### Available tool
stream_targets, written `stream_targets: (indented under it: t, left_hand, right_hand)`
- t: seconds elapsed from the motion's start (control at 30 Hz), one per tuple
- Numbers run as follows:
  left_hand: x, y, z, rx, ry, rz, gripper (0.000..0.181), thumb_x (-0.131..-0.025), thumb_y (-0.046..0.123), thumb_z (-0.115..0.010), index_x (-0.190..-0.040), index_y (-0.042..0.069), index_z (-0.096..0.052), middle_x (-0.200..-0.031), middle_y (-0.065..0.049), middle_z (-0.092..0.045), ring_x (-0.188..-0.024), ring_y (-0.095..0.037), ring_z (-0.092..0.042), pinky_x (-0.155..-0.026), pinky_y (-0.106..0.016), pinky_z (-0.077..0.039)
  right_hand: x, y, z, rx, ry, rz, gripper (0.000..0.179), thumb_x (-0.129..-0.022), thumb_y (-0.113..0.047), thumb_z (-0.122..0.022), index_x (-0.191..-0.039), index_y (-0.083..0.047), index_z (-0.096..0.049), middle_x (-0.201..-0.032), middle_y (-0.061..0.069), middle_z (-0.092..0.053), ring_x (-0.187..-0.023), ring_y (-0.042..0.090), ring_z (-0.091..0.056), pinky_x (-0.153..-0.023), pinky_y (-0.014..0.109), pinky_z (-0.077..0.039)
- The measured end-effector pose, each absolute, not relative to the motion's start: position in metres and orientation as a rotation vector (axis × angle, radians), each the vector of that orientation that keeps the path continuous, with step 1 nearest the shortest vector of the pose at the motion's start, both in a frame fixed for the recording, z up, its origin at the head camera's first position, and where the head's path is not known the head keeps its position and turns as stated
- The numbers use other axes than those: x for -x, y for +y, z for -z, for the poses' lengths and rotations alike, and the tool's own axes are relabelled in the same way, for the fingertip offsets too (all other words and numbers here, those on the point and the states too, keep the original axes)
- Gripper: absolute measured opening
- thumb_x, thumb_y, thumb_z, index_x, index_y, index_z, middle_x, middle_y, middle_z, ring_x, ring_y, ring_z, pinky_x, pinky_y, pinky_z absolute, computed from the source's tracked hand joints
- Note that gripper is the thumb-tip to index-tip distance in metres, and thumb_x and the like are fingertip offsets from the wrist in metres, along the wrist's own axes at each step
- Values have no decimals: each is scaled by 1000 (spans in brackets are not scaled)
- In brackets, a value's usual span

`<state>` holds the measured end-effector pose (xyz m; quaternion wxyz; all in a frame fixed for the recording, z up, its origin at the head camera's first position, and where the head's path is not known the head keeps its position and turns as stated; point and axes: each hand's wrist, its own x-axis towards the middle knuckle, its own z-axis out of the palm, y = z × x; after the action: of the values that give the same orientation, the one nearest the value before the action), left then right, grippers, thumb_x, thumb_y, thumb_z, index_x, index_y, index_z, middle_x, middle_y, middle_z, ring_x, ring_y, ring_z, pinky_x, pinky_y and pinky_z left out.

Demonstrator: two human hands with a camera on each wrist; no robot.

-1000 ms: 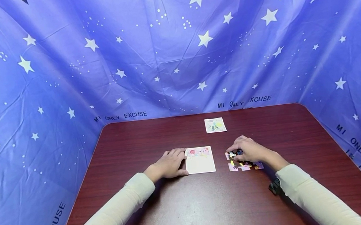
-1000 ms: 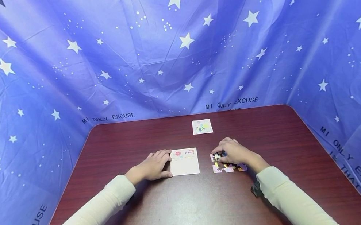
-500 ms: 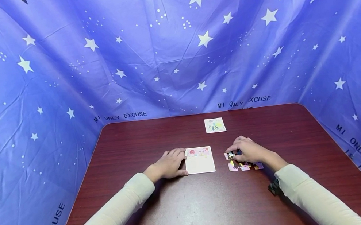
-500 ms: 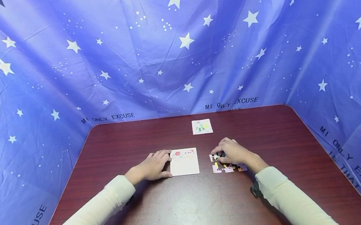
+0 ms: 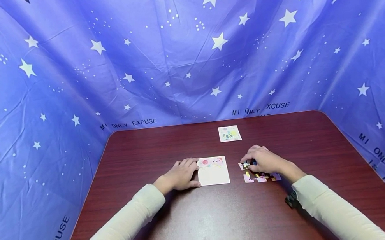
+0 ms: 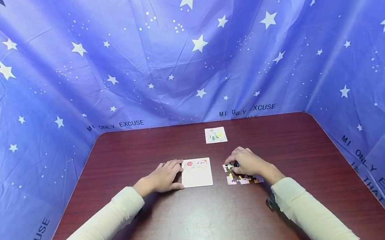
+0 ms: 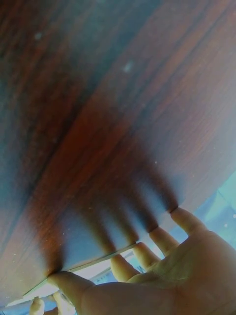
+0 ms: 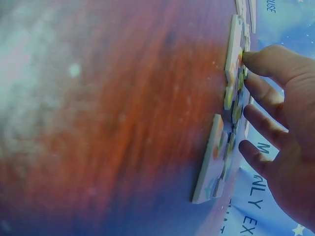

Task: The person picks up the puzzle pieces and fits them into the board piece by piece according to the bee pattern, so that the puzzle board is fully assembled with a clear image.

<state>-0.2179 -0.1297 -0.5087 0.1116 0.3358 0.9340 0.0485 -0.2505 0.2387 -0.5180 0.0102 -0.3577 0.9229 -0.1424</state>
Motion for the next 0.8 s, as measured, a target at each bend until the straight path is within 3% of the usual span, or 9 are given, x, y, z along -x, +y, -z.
stream_targets:
  t: [0.3, 0.8]
  left_hand:
    - [219, -130, 511, -995, 2748, -120, 63, -93, 59, -64, -136, 13, -55, -162, -9, -36, -150, -32, -35, -112, -55, -39]
    - [218, -130, 510, -989, 2746, -119, 63, -93, 58, -64, -135, 13, -55, -162, -9, -36, -150, -33, -35, -113, -55, -38]
  right_hand:
    - [252, 237, 518, 1119, 2878, 463, 34, -76, -16, -76, -109, -21, -78, -80, -14, -60, -99, 21, -56, -77, 39, -41]
    - [254, 225, 517, 1237, 2881, 519, 37, -75, -18, -76, -112, -22, -78, -78, -16, -59, -96, 19, -56, -77, 38, -42]
